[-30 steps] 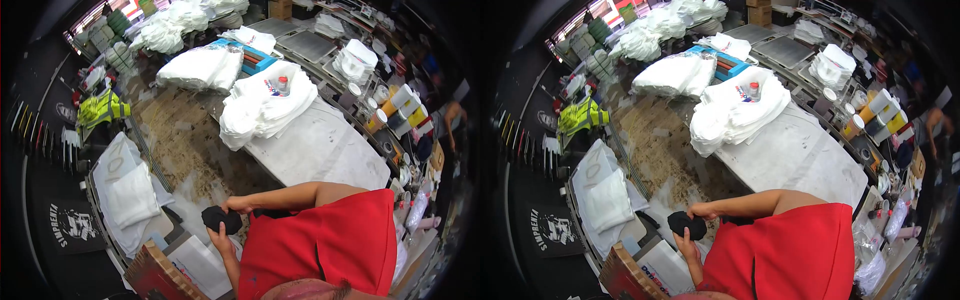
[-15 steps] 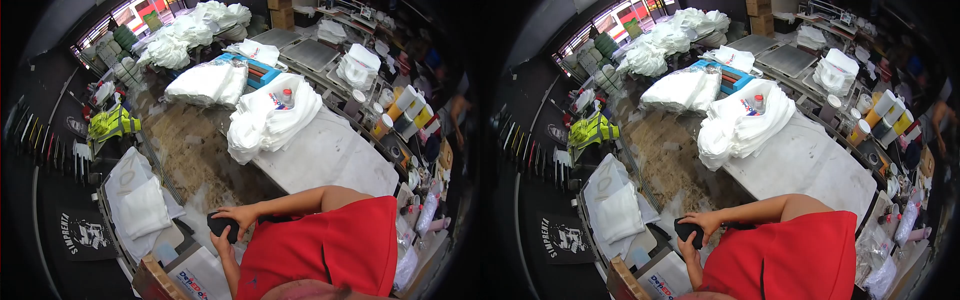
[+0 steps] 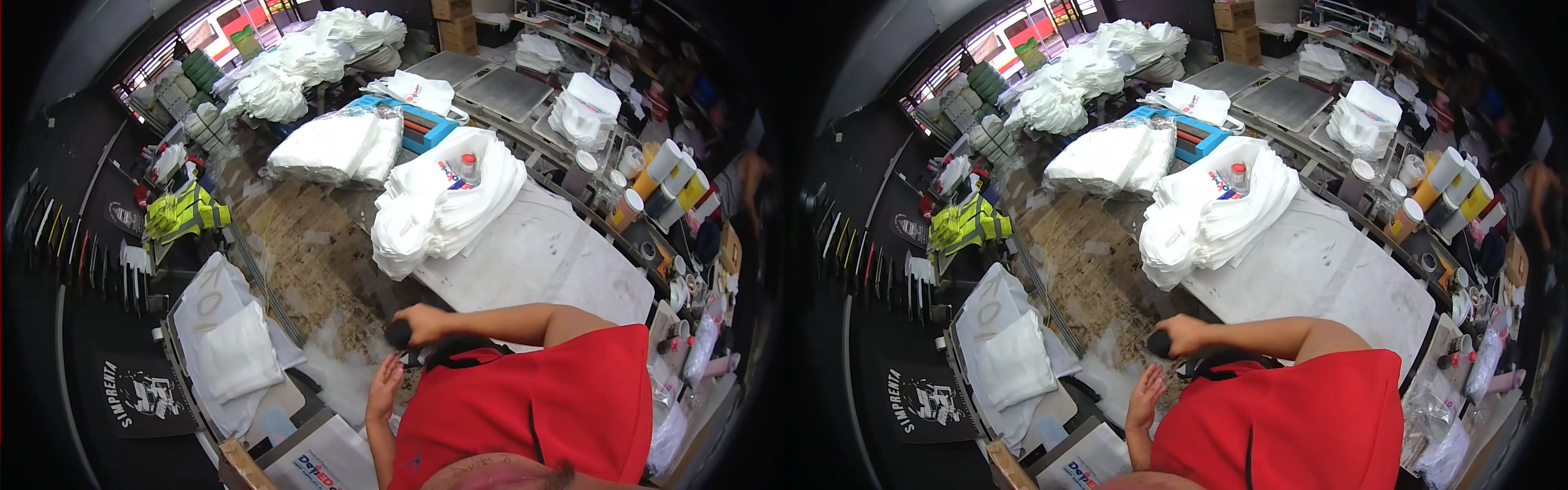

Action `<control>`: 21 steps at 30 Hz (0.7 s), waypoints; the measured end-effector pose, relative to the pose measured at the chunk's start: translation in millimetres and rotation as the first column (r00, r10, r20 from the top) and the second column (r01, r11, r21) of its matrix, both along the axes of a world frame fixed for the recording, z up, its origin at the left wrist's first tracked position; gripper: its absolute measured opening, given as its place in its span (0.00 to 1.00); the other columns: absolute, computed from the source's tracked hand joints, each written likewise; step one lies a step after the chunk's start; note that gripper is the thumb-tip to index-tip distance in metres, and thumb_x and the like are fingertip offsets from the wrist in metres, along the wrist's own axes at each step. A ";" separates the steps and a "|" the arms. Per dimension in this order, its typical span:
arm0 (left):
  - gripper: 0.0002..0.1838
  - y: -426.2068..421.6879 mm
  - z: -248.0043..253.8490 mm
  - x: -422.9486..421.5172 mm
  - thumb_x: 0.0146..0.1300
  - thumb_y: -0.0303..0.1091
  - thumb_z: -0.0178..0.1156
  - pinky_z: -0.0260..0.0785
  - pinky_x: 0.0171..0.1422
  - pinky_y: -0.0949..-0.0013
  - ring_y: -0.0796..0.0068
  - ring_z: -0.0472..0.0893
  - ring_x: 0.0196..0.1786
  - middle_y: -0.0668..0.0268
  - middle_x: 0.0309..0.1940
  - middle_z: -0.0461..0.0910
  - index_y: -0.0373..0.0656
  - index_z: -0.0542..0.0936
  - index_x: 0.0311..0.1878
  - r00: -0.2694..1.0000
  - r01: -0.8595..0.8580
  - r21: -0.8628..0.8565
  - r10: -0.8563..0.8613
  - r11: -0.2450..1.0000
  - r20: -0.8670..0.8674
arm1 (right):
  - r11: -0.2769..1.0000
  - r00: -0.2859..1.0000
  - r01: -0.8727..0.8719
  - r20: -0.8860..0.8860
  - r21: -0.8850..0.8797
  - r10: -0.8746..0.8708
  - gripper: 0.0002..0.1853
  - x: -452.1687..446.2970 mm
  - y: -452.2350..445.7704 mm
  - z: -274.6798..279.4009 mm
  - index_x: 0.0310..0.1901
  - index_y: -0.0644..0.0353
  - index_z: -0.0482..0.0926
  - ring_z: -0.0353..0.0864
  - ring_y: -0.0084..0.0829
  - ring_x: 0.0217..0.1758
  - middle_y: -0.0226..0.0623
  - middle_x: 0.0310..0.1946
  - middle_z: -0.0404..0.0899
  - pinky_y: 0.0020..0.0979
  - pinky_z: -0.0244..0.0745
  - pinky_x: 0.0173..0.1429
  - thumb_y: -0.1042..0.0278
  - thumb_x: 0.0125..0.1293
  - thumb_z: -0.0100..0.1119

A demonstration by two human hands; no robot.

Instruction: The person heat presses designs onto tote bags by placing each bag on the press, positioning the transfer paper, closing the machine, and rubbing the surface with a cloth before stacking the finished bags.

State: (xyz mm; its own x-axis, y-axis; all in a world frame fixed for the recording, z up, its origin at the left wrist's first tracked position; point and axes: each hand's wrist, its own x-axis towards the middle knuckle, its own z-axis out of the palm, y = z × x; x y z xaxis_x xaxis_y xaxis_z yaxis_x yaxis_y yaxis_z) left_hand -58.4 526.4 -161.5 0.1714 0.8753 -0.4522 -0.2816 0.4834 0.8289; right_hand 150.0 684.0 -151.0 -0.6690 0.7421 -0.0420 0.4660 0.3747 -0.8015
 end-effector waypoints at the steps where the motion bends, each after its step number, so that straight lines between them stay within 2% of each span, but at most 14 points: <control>1: 0.35 -0.1 3.2 1.3 0.73 0.33 0.60 0.66 0.69 0.68 0.70 0.72 0.69 0.56 0.74 0.67 0.38 0.58 0.77 1.000 0.002 -0.044 -0.002 0.999 -0.015 | 0.996 0.991 0.089 0.096 0.023 -0.091 0.38 25.4 12.0 -16.2 0.58 0.62 0.79 0.85 0.53 0.48 0.56 0.44 0.84 0.44 0.80 0.54 0.63 0.38 0.72; 2: 0.35 -2.1 -0.3 -0.8 0.73 0.33 0.60 0.66 0.69 0.68 0.70 0.72 0.69 0.56 0.74 0.67 0.38 0.58 0.77 1.000 0.005 -0.048 -0.006 0.999 -0.021 | 0.979 0.975 0.198 0.093 0.044 -0.201 0.35 56.7 21.4 -31.0 0.56 0.62 0.79 0.84 0.54 0.48 0.57 0.43 0.84 0.46 0.80 0.54 0.65 0.40 0.70; 3: 0.34 -2.6 -7.4 -3.8 0.74 0.36 0.59 0.66 0.69 0.67 0.69 0.73 0.69 0.56 0.72 0.69 0.38 0.59 0.77 0.998 0.042 -0.071 -0.045 0.997 -0.042 | 0.957 0.930 0.276 0.228 0.087 -0.289 0.31 89.6 33.0 -41.6 0.52 0.62 0.80 0.83 0.55 0.48 0.56 0.42 0.84 0.48 0.79 0.54 0.66 0.40 0.69; 4: 0.33 -3.3 -12.2 -7.5 0.74 0.38 0.58 0.66 0.69 0.66 0.67 0.73 0.69 0.56 0.70 0.71 0.38 0.59 0.77 0.995 0.078 -0.094 -0.084 0.993 -0.062 | 0.941 0.880 0.284 0.340 0.182 -0.331 0.29 123.6 39.3 -41.9 0.50 0.60 0.80 0.82 0.54 0.50 0.53 0.42 0.84 0.49 0.79 0.54 0.65 0.41 0.70; 5: 0.33 -2.6 -14.1 -9.0 0.74 0.38 0.58 0.66 0.69 0.66 0.67 0.73 0.69 0.56 0.70 0.71 0.38 0.59 0.77 0.994 0.081 -0.087 -0.087 0.993 -0.062 | 0.920 0.796 0.337 0.462 0.199 -0.391 0.28 156.1 42.3 -50.2 0.51 0.58 0.78 0.81 0.52 0.52 0.52 0.45 0.82 0.48 0.79 0.55 0.65 0.44 0.71; 7: 0.32 -10.0 -16.4 -12.1 0.75 0.40 0.57 0.66 0.69 0.65 0.67 0.75 0.67 0.56 0.67 0.75 0.38 0.60 0.76 0.995 0.070 -0.151 -0.080 0.986 -0.066 | 0.838 0.611 0.506 0.600 0.205 -0.517 0.28 199.3 37.1 -51.8 0.54 0.58 0.76 0.81 0.54 0.50 0.56 0.49 0.77 0.48 0.81 0.52 0.69 0.48 0.70; 8: 0.32 -10.9 -18.3 -12.6 0.75 0.40 0.57 0.66 0.69 0.65 0.67 0.75 0.67 0.56 0.67 0.75 0.38 0.60 0.76 0.994 0.074 -0.156 -0.085 0.985 -0.067 | 0.836 0.610 0.510 0.601 0.200 -0.516 0.28 213.2 31.6 -64.5 0.54 0.58 0.76 0.81 0.54 0.50 0.56 0.49 0.77 0.48 0.81 0.52 0.69 0.48 0.70; 10: 0.32 -10.4 -22.7 -12.8 0.75 0.41 0.57 0.66 0.69 0.65 0.68 0.75 0.67 0.57 0.66 0.76 0.38 0.61 0.76 0.986 0.119 -0.184 -0.138 0.976 -0.096 | 0.807 0.526 0.557 0.669 0.196 -0.525 0.27 227.3 17.5 -96.9 0.55 0.57 0.75 0.82 0.55 0.49 0.57 0.49 0.76 0.48 0.81 0.51 0.71 0.49 0.68; 11: 0.32 -8.9 -25.8 -11.8 0.75 0.41 0.57 0.66 0.69 0.65 0.68 0.75 0.67 0.57 0.66 0.76 0.38 0.61 0.76 0.985 0.123 -0.184 -0.143 0.975 -0.100 | 0.804 0.525 0.562 0.667 0.194 -0.528 0.27 228.5 12.6 -106.3 0.55 0.57 0.75 0.82 0.55 0.49 0.57 0.49 0.76 0.48 0.81 0.51 0.71 0.49 0.68; 13: 0.31 -4.8 -32.7 -5.9 0.73 0.41 0.60 0.66 0.64 0.74 0.76 0.77 0.62 0.61 0.63 0.79 0.38 0.66 0.74 0.962 0.152 -0.242 -0.200 0.958 -0.187 | 0.706 0.492 0.672 0.577 0.224 -0.651 0.30 223.5 7.7 -105.0 0.56 0.56 0.73 0.81 0.56 0.50 0.57 0.50 0.74 0.48 0.80 0.53 0.72 0.47 0.70; 16: 0.31 1.7 -38.2 2.9 0.72 0.40 0.62 0.66 0.64 0.73 0.76 0.77 0.61 0.61 0.62 0.80 0.39 0.67 0.74 0.960 0.176 -0.244 -0.221 0.954 -0.171 | 0.640 0.444 0.710 0.519 0.293 -0.731 0.26 215.5 1.5 -102.6 0.53 0.58 0.73 0.80 0.55 0.49 0.56 0.49 0.73 0.48 0.81 0.51 0.75 0.50 0.67; 21: 0.32 5.4 -46.3 11.3 0.72 0.42 0.62 0.66 0.65 0.70 0.73 0.77 0.61 0.60 0.61 0.80 0.40 0.67 0.74 0.952 0.224 -0.231 -0.263 0.947 -0.154 | 0.617 0.442 0.739 0.498 0.271 -0.746 0.28 217.5 3.8 -106.7 0.55 0.58 0.73 0.79 0.55 0.51 0.56 0.51 0.71 0.48 0.81 0.52 0.76 0.49 0.67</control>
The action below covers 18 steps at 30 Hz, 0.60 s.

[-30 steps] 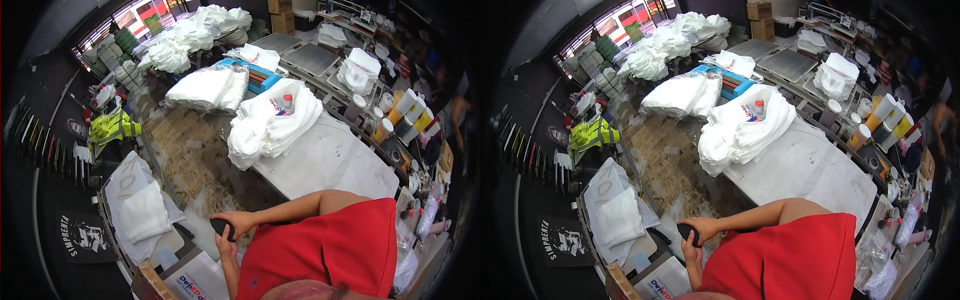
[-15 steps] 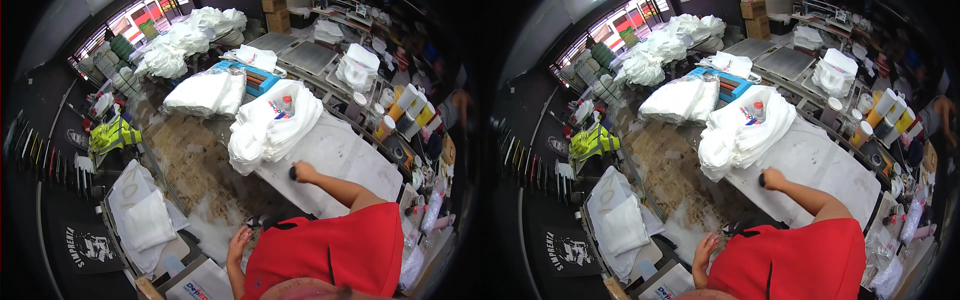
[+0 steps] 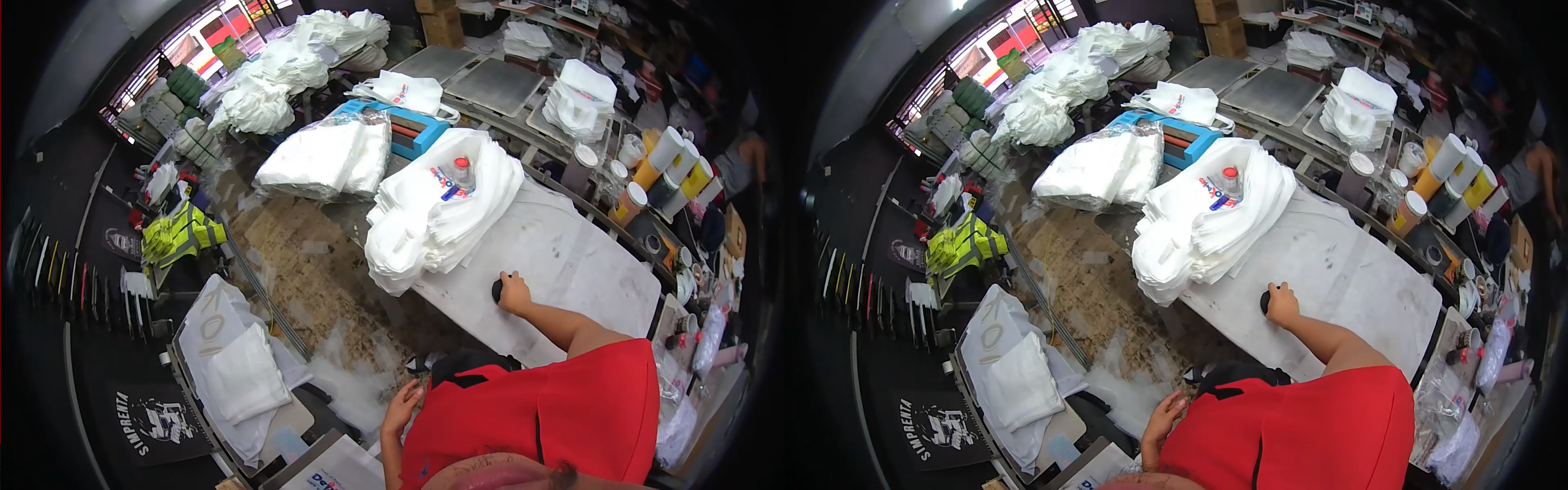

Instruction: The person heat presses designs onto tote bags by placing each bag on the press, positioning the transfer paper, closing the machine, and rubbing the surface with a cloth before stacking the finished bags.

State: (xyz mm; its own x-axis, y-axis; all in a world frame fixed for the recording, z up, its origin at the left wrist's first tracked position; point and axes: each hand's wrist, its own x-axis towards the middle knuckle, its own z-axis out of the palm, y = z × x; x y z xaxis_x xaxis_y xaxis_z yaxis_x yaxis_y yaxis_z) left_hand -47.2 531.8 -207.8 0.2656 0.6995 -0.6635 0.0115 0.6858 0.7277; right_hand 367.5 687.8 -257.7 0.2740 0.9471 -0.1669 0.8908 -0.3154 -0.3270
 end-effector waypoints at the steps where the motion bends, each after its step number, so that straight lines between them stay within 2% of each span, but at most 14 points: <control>1: 0.32 -0.7 1.6 0.2 0.72 0.42 0.62 0.66 0.66 0.68 0.72 0.77 0.62 0.59 0.61 0.80 0.40 0.67 0.74 1.000 0.015 -0.005 -0.015 1.000 -0.005 | 1.000 1.000 0.004 -0.005 0.020 -0.004 0.28 0.6 -1.2 -4.5 0.55 0.58 0.72 0.79 0.55 0.51 0.56 0.51 0.71 0.48 0.81 0.52 0.75 0.49 0.67; 8: 0.32 20.1 3.3 -16.9 0.71 0.44 0.62 0.68 0.64 0.67 0.71 0.78 0.61 0.59 0.58 0.81 0.41 0.67 0.73 0.993 0.093 -0.100 -0.099 0.991 -0.059 | 0.999 1.000 0.007 0.006 -0.039 -0.007 0.31 1.7 4.0 -2.5 0.57 0.58 0.72 0.79 0.56 0.52 0.56 0.52 0.71 0.48 0.82 0.53 0.73 0.48 0.70; 10: 0.31 37.7 -1.8 -29.3 0.71 0.46 0.62 0.69 0.61 0.68 0.72 0.79 0.57 0.61 0.55 0.83 0.41 0.69 0.72 0.983 0.059 -0.026 -0.062 0.998 -0.172 | 0.998 1.000 0.016 -0.003 -0.065 -0.016 0.28 1.8 8.7 -4.1 0.54 0.58 0.72 0.79 0.57 0.51 0.57 0.50 0.72 0.50 0.80 0.53 0.75 0.48 0.67; 11: 0.31 46.6 -4.2 -34.3 0.71 0.46 0.62 0.69 0.61 0.68 0.72 0.79 0.57 0.61 0.55 0.83 0.41 0.69 0.72 0.984 0.058 -0.032 -0.062 0.998 -0.168 | 0.997 1.000 0.015 0.001 -0.071 -0.015 0.28 2.5 11.0 -3.3 0.54 0.58 0.72 0.79 0.57 0.51 0.57 0.50 0.72 0.50 0.80 0.53 0.75 0.48 0.67; 13: 0.28 64.9 -6.8 -41.1 0.73 0.43 0.59 0.70 0.60 0.65 0.73 0.80 0.56 0.63 0.55 0.83 0.41 0.69 0.71 0.968 -0.031 0.022 0.036 0.999 -0.247 | 0.991 0.999 0.018 0.036 -0.133 -0.013 0.29 -0.2 20.4 3.2 0.55 0.58 0.72 0.80 0.57 0.51 0.57 0.50 0.72 0.49 0.80 0.53 0.73 0.48 0.69; 18: 0.26 72.2 -11.1 -42.4 0.73 0.43 0.59 0.70 0.59 0.67 0.74 0.80 0.56 0.63 0.54 0.84 0.41 0.71 0.69 0.967 -0.111 0.064 0.123 0.992 -0.222 | 0.986 0.999 0.025 0.045 -0.165 -0.017 0.29 -1.1 32.0 -2.6 0.56 0.58 0.72 0.80 0.56 0.51 0.57 0.50 0.72 0.48 0.81 0.54 0.72 0.49 0.69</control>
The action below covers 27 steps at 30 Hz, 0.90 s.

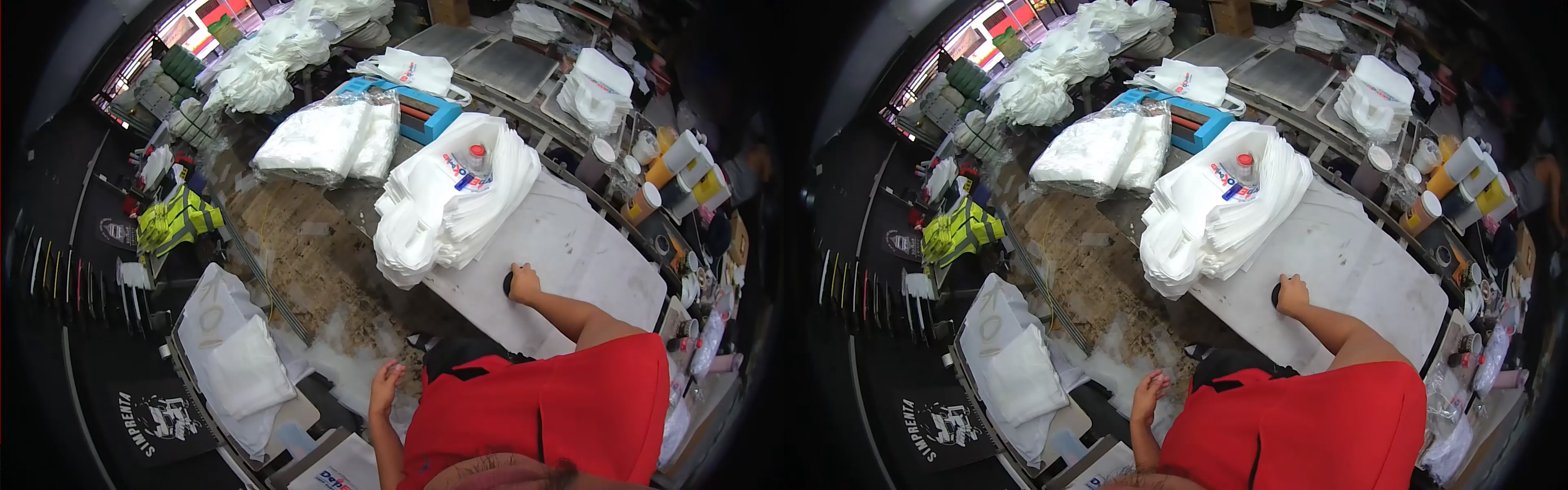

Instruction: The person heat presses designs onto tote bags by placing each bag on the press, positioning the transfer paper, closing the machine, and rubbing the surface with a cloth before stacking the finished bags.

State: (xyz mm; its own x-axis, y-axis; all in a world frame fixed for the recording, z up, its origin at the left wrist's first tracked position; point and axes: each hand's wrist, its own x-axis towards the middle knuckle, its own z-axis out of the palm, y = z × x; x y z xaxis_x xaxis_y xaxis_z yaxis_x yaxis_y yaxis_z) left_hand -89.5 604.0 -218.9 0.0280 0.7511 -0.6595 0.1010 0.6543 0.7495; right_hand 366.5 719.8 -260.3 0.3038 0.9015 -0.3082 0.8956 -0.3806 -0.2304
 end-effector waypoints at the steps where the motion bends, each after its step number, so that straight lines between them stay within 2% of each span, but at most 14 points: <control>1: 0.25 -3.1 0.1 2.8 0.73 0.43 0.59 0.70 0.59 0.67 0.74 0.81 0.56 0.63 0.54 0.83 0.41 0.72 0.68 0.999 0.021 -0.031 -0.020 0.999 0.034 | 1.000 1.000 0.006 0.011 -0.003 -0.006 0.29 -0.5 -2.1 -1.5 0.56 0.58 0.72 0.80 0.56 0.51 0.57 0.50 0.72 0.48 0.81 0.54 0.72 0.49 0.69; 5: 0.25 -5.7 -0.1 7.5 0.73 0.44 0.59 0.70 0.59 0.68 0.74 0.81 0.56 0.63 0.55 0.83 0.42 0.73 0.67 0.993 0.057 -0.106 -0.045 0.993 0.110 | 1.000 0.999 0.011 0.033 -0.018 -0.011 0.29 -1.0 -0.5 0.8 0.56 0.58 0.73 0.80 0.56 0.52 0.57 0.51 0.72 0.48 0.81 0.54 0.72 0.49 0.69; 9: 0.25 8.1 -10.1 -10.7 0.73 0.45 0.59 0.69 0.58 0.68 0.75 0.81 0.54 0.64 0.54 0.83 0.42 0.73 0.67 0.992 0.034 -0.057 -0.027 0.998 0.123 | 0.999 0.999 0.001 0.037 -0.045 0.001 0.29 -4.0 -0.5 7.4 0.56 0.58 0.73 0.79 0.56 0.53 0.57 0.51 0.72 0.48 0.80 0.55 0.72 0.50 0.68; 12: 0.23 24.8 -17.9 -30.7 0.72 0.44 0.61 0.70 0.52 0.72 0.79 0.81 0.49 0.66 0.49 0.85 0.40 0.76 0.63 0.997 -0.077 -0.063 0.077 0.995 0.010 | 0.995 0.999 -0.007 0.038 -0.095 0.010 0.30 -5.5 2.6 15.6 0.56 0.58 0.73 0.79 0.57 0.53 0.57 0.52 0.72 0.48 0.80 0.55 0.72 0.49 0.69; 16: 0.22 29.7 -130.1 -91.5 0.70 0.46 0.62 0.73 0.51 0.65 0.68 0.84 0.48 0.59 0.46 0.86 0.37 0.81 0.56 0.968 -0.133 -0.067 0.115 0.989 -0.225 | 0.996 0.999 0.024 0.026 -0.091 -0.022 0.32 -4.4 6.2 3.7 0.56 0.59 0.72 0.78 0.58 0.54 0.58 0.52 0.72 0.50 0.78 0.58 0.71 0.45 0.71; 17: 0.23 27.1 -177.5 -110.6 0.69 0.49 0.61 0.73 0.53 0.61 0.61 0.84 0.48 0.54 0.46 0.86 0.35 0.83 0.52 0.922 -0.028 -0.111 -0.017 0.993 -0.386 | 0.996 1.000 0.003 0.026 -0.091 -0.001 0.33 -1.6 7.0 -1.4 0.56 0.59 0.72 0.78 0.58 0.55 0.58 0.52 0.73 0.50 0.78 0.58 0.71 0.45 0.71; 18: 0.26 14.6 -181.2 -117.5 0.68 0.52 0.61 0.74 0.55 0.57 0.53 0.85 0.49 0.49 0.46 0.86 0.34 0.84 0.48 0.842 0.030 -0.185 -0.125 0.982 -0.524 | 0.998 1.000 -0.010 0.023 -0.057 0.011 0.32 -0.4 7.5 -3.4 0.55 0.59 0.72 0.78 0.59 0.54 0.58 0.53 0.72 0.50 0.78 0.58 0.72 0.45 0.71; 20: 0.29 10.9 -180.4 -134.0 0.69 0.56 0.55 0.73 0.60 0.54 0.47 0.83 0.53 0.44 0.48 0.83 0.35 0.84 0.48 0.647 0.404 -0.350 -0.534 0.845 -0.545 | 0.998 0.999 -0.039 0.017 -0.040 0.039 0.31 -11.9 14.5 2.3 0.55 0.60 0.71 0.78 0.60 0.53 0.58 0.53 0.72 0.51 0.77 0.58 0.74 0.45 0.71; 21: 0.28 8.1 -183.1 -137.8 0.72 0.56 0.49 0.74 0.60 0.53 0.47 0.84 0.51 0.46 0.49 0.84 0.40 0.84 0.51 0.720 0.334 -0.445 -0.529 0.831 -0.449 | 0.997 0.999 -0.030 0.027 -0.065 0.032 0.31 -14.6 10.5 8.8 0.55 0.60 0.71 0.78 0.60 0.53 0.57 0.52 0.72 0.51 0.76 0.58 0.74 0.45 0.71; 22: 0.25 14.7 -176.9 -142.4 0.72 0.53 0.48 0.76 0.56 0.53 0.48 0.85 0.47 0.46 0.47 0.84 0.45 0.85 0.52 0.691 0.305 -0.534 -0.569 0.789 -0.446 | 0.997 0.997 -0.056 0.046 -0.056 0.058 0.32 -11.4 4.7 -2.1 0.55 0.59 0.71 0.77 0.60 0.53 0.57 0.52 0.72 0.52 0.76 0.58 0.74 0.45 0.70; 23: 0.20 7.3 -201.2 -158.5 0.71 0.49 0.52 0.77 0.53 0.56 0.52 0.85 0.43 0.47 0.44 0.85 0.50 0.84 0.56 0.729 0.350 -0.472 -0.552 0.809 -0.405 | 0.998 0.996 -0.065 0.059 -0.022 0.066 0.33 -7.6 9.5 -15.4 0.56 0.59 0.71 0.77 0.61 0.53 0.57 0.52 0.72 0.52 0.76 0.58 0.75 0.44 0.70; 24: 0.20 4.9 -208.5 -163.2 0.69 0.42 0.55 0.79 0.46 0.56 0.56 0.85 0.38 0.50 0.40 0.85 0.56 0.82 0.62 0.786 0.248 -0.481 -0.465 0.841 -0.408 | 0.998 0.996 -0.050 0.076 -0.038 0.052 0.33 -9.8 10.2 -12.6 0.57 0.59 0.70 0.77 0.61 0.53 0.57 0.53 0.72 0.52 0.75 0.58 0.76 0.44 0.69; 26: 0.29 20.5 -195.5 -174.8 0.68 0.46 0.60 0.76 0.51 0.47 0.53 0.82 0.53 0.53 0.59 0.78 0.34 0.76 0.65 0.922 0.152 -0.522 -0.310 0.839 -0.231 | 0.999 0.994 -0.009 0.107 -0.039 0.013 0.34 -16.2 8.8 -14.8 0.57 0.59 0.70 0.77 0.61 0.53 0.58 0.52 0.72 0.52 0.75 0.58 0.77 0.44 0.68; 27: 0.29 33.6 -190.3 -176.6 0.68 0.46 0.60 0.76 0.51 0.47 0.53 0.82 0.53 0.53 0.59 0.78 0.34 0.76 0.65 0.930 0.142 -0.517 -0.292 0.844 -0.222 | 0.999 0.992 0.011 0.124 -0.036 -0.006 0.34 -17.9 10.1 -15.4 0.58 0.59 0.70 0.77 0.61 0.53 0.57 0.51 0.71 0.52 0.75 0.58 0.77 0.44 0.67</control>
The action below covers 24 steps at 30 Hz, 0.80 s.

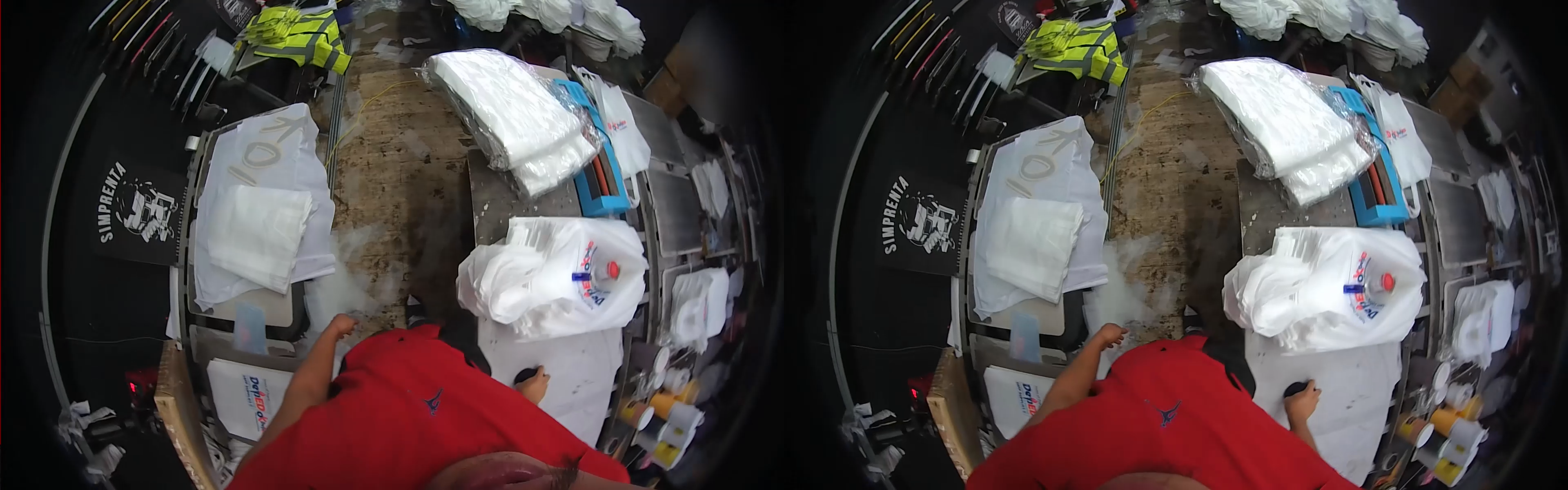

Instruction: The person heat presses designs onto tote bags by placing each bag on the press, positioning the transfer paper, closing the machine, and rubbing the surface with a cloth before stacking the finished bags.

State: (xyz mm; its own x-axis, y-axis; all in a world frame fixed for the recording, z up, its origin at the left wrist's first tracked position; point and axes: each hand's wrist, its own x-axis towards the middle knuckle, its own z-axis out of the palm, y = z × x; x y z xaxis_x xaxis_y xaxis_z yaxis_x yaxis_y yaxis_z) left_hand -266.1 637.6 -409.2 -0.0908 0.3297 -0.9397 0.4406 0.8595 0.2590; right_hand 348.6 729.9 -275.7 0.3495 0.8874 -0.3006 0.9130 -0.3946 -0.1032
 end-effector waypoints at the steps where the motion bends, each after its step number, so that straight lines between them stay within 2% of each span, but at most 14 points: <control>1: 0.28 12.3 6.1 -2.2 0.68 0.47 0.61 0.76 0.49 0.49 0.55 0.82 0.50 0.54 0.56 0.80 0.35 0.78 0.62 0.999 -0.040 0.020 0.040 0.999 0.015 | 1.000 1.000 -0.008 0.009 -0.002 0.008 0.34 -0.9 5.8 4.7 0.58 0.59 0.70 0.77 0.61 0.53 0.57 0.51 0.71 0.52 0.75 0.58 0.77 0.44 0.67; 3: 0.26 43.0 17.4 -12.9 0.67 0.48 0.61 0.76 0.47 0.51 0.57 0.82 0.48 0.55 0.53 0.81 0.36 0.79 0.60 0.997 -0.067 0.019 0.067 0.998 0.025 | 0.998 0.999 0.032 -0.020 -0.057 -0.033 0.33 -11.8 7.5 18.8 0.57 0.60 0.71 0.77 0.61 0.52 0.56 0.50 0.71 0.52 0.76 0.57 0.78 0.44 0.67; 5: 0.22 77.3 26.8 -16.4 0.67 0.47 0.61 0.75 0.32 0.60 0.64 0.82 0.34 0.55 0.40 0.85 0.38 0.84 0.52 0.996 -0.045 -0.004 0.044 0.999 -0.079 | 0.998 0.999 0.036 -0.024 -0.047 -0.037 0.32 -12.2 4.5 14.4 0.56 0.60 0.71 0.77 0.61 0.52 0.56 0.49 0.71 0.52 0.76 0.57 0.78 0.45 0.67; 8: 0.24 134.7 34.2 -32.1 0.66 0.49 0.62 0.73 0.30 0.61 0.66 0.81 0.33 0.57 0.40 0.85 0.33 0.84 0.49 0.998 -0.037 0.048 0.040 0.998 -0.058 | 0.993 0.994 0.112 -0.003 -0.026 -0.112 0.29 -18.7 7.1 17.5 0.55 0.61 0.72 0.77 0.60 0.51 0.56 0.49 0.71 0.52 0.75 0.56 0.80 0.46 0.65; 13: 0.20 219.7 -2.5 -64.3 0.68 0.50 0.61 0.66 0.27 0.64 0.71 0.78 0.29 0.64 0.33 0.83 0.39 0.83 0.39 0.994 -0.089 0.129 0.079 0.988 0.080 | 0.972 0.965 0.232 0.114 0.040 -0.236 0.28 -39.2 10.2 22.9 0.56 0.58 0.73 0.77 0.60 0.52 0.56 0.49 0.71 0.53 0.76 0.55 0.78 0.49 0.63; 15: 0.20 247.0 -29.7 -87.3 0.69 0.51 0.60 0.67 0.28 0.63 0.72 0.78 0.28 0.64 0.30 0.83 0.41 0.84 0.38 0.988 0.006 0.171 -0.032 0.985 0.154 | 0.923 0.912 0.384 0.160 0.000 -0.379 0.30 -41.7 16.2 20.1 0.60 0.57 0.72 0.78 0.61 0.53 0.57 0.51 0.73 0.51 0.76 0.58 0.74 0.50 0.63; 17: 0.20 282.4 -67.6 -124.5 0.71 0.51 0.58 0.70 0.32 0.60 0.70 0.80 0.28 0.66 0.25 0.82 0.45 0.84 0.31 0.909 0.296 0.216 -0.344 0.930 0.235 | 0.852 0.836 0.521 0.164 0.060 -0.523 0.26 -38.7 9.3 6.6 0.56 0.67 0.76 0.82 0.62 0.44 0.65 0.41 0.81 0.51 0.80 0.52 0.72 0.51 0.57; 18: 0.20 301.3 -109.4 -157.3 0.71 0.50 0.57 0.70 0.31 0.61 0.71 0.80 0.28 0.69 0.25 0.83 0.45 0.84 0.31 0.641 0.382 0.707 -0.722 0.595 0.261 | 0.756 0.751 0.654 0.094 0.032 -0.653 0.27 -34.7 2.2 -7.6 0.55 0.66 0.79 0.84 0.58 0.48 0.63 0.44 0.83 0.49 0.80 0.56 0.72 0.49 0.59; 19: 0.18 318.2 -76.9 -160.7 0.71 0.49 0.56 0.71 0.32 0.61 0.71 0.82 0.31 0.67 0.28 0.84 0.46 0.85 0.34 0.841 0.412 0.363 -0.503 0.835 0.201 | 0.793 0.793 0.608 0.067 -0.033 -0.606 0.23 -28.9 -20.3 -33.5 0.48 0.68 0.82 0.87 0.54 0.38 0.59 0.37 0.86 0.48 0.83 0.46 0.72 0.46 0.61; 20: 0.16 337.6 -50.8 -170.8 0.70 0.49 0.57 0.71 0.32 0.60 0.70 0.83 0.34 0.63 0.34 0.85 0.46 0.85 0.41 0.945 0.141 0.155 -0.180 0.978 0.272 | 0.451 0.591 0.570 -0.039 -0.687 -0.806 0.19 -31.4 -19.2 -26.8 0.42 0.66 0.83 0.86 0.48 0.29 0.50 0.30 0.85 0.43 0.83 0.36 0.70 0.46 0.66; 21: 0.18 354.5 -29.6 -186.9 0.70 0.49 0.58 0.73 0.37 0.60 0.68 0.83 0.38 0.61 0.41 0.85 0.45 0.82 0.51 0.951 0.101 0.140 -0.137 0.985 0.278 | 0.189 0.349 0.356 -0.057 -0.915 -0.935 0.09 -48.8 -24.8 -18.5 0.33 0.60 0.84 0.82 0.42 0.22 0.43 0.26 0.83 0.36 0.82 0.33 0.71 0.47 0.68; 22: 0.22 370.3 -25.1 -209.4 0.70 0.50 0.58 0.74 0.46 0.57 0.65 0.83 0.43 0.62 0.45 0.85 0.44 0.78 0.58 0.969 0.083 0.073 -0.097 0.994 0.226 | -0.019 0.241 0.307 0.097 -0.952 -0.966 0.07 -89.3 -17.9 4.8 0.32 0.57 0.83 0.83 0.41 0.28 0.42 0.30 0.83 0.36 0.84 0.35 0.72 0.49 0.68; 23: 0.24 388.1 -20.2 -231.4 0.70 0.50 0.58 0.72 0.55 0.53 0.64 0.82 0.49 0.62 0.50 0.83 0.45 0.76 0.62 0.977 0.059 0.014 -0.061 0.998 0.204 | 0.025 0.218 0.275 0.037 -0.961 -0.975 0.08 -129.0 -24.4 12.1 0.35 0.56 0.85 0.85 0.38 0.41 0.41 0.37 0.84 0.39 0.85 0.46 0.72 0.52 0.68; 24: 0.25 404.2 -12.5 -254.1 0.70 0.51 0.58 0.71 0.57 0.51 0.63 0.81 0.53 0.60 0.53 0.82 0.45 0.74 0.63 0.971 -0.011 0.005 0.010 1.000 0.239 | 0.162 0.242 0.151 -0.122 -0.975 -0.963 0.10 -163.9 -17.0 21.9 0.40 0.59 0.86 0.82 0.36 0.54 0.42 0.43 0.85 0.44 0.81 0.56 0.73 0.54 0.65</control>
State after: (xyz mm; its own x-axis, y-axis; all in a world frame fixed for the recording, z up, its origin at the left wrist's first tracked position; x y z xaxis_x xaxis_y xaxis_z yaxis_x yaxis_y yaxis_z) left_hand -520.2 1041.8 -421.7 0.1322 0.3355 -0.9327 0.3563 0.8620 0.3605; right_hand 184.6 712.9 -253.8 -0.0690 -0.2583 -0.9636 0.0625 -0.9651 0.2542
